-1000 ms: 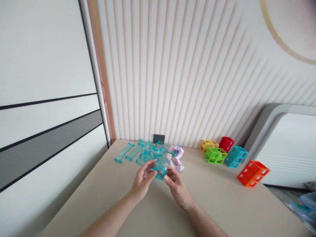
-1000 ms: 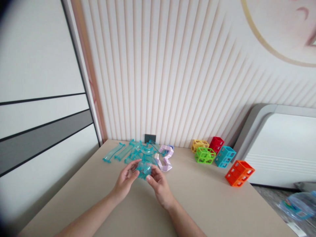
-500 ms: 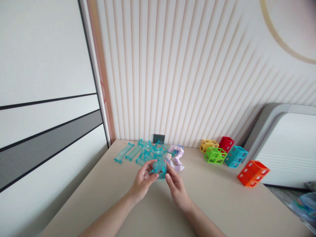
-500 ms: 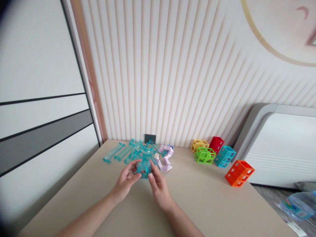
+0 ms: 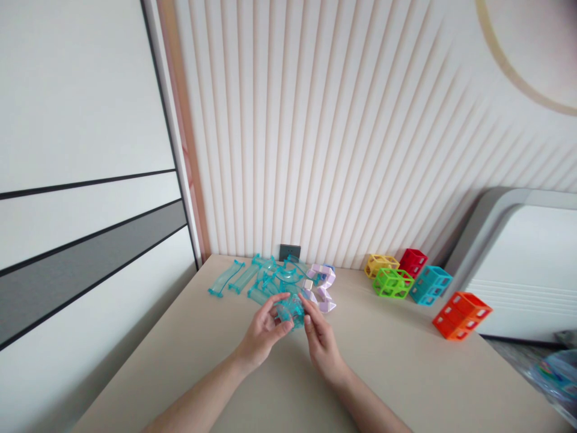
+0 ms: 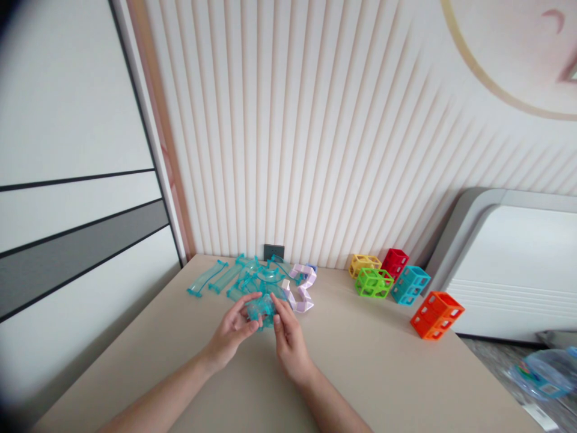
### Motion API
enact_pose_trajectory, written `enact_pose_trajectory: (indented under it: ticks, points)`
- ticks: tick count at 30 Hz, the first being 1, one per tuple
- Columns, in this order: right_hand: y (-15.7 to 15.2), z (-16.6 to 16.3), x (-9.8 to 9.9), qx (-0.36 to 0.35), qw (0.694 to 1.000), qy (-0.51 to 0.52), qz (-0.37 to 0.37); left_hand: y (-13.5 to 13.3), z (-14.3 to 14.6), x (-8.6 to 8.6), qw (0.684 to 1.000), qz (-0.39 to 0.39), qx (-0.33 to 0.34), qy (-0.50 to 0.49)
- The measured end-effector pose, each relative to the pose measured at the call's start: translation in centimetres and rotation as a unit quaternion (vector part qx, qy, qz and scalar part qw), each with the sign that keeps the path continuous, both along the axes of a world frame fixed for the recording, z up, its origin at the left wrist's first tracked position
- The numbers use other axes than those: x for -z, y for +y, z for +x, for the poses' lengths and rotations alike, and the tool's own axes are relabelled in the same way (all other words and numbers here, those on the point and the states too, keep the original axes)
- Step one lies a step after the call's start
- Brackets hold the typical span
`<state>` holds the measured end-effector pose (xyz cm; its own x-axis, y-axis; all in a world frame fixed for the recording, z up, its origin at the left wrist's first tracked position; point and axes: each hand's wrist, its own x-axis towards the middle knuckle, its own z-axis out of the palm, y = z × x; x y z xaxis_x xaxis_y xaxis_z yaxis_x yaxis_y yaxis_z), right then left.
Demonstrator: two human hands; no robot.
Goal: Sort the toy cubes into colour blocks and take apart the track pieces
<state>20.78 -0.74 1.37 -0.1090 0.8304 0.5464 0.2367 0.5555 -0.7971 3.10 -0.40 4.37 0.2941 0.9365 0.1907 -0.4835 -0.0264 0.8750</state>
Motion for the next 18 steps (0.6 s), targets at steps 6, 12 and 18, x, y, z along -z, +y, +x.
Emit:
enact_pose_trajectory:
  ticks: [6, 12, 18]
  points:
    - [0.0, -0.04, 0.2, 0.032, 0.999, -0.005, 0.037, -0.08, 0.07, -0.02, 0.999, -0.029, 0.02, -0.007]
    - [-0.04, -0.13, 0.06, 0.053, 0.996, 0.02, 0.072, 0.1, 0.17, 0.66, 0.998, -0.014, 0.054, 0.001]
    - [0.05, -0.18, -0.44, 0.05, 0.997, 0.036, 0.051, -0.14, -0.24, 0.56, 0.997, 0.026, 0.072, 0.016]
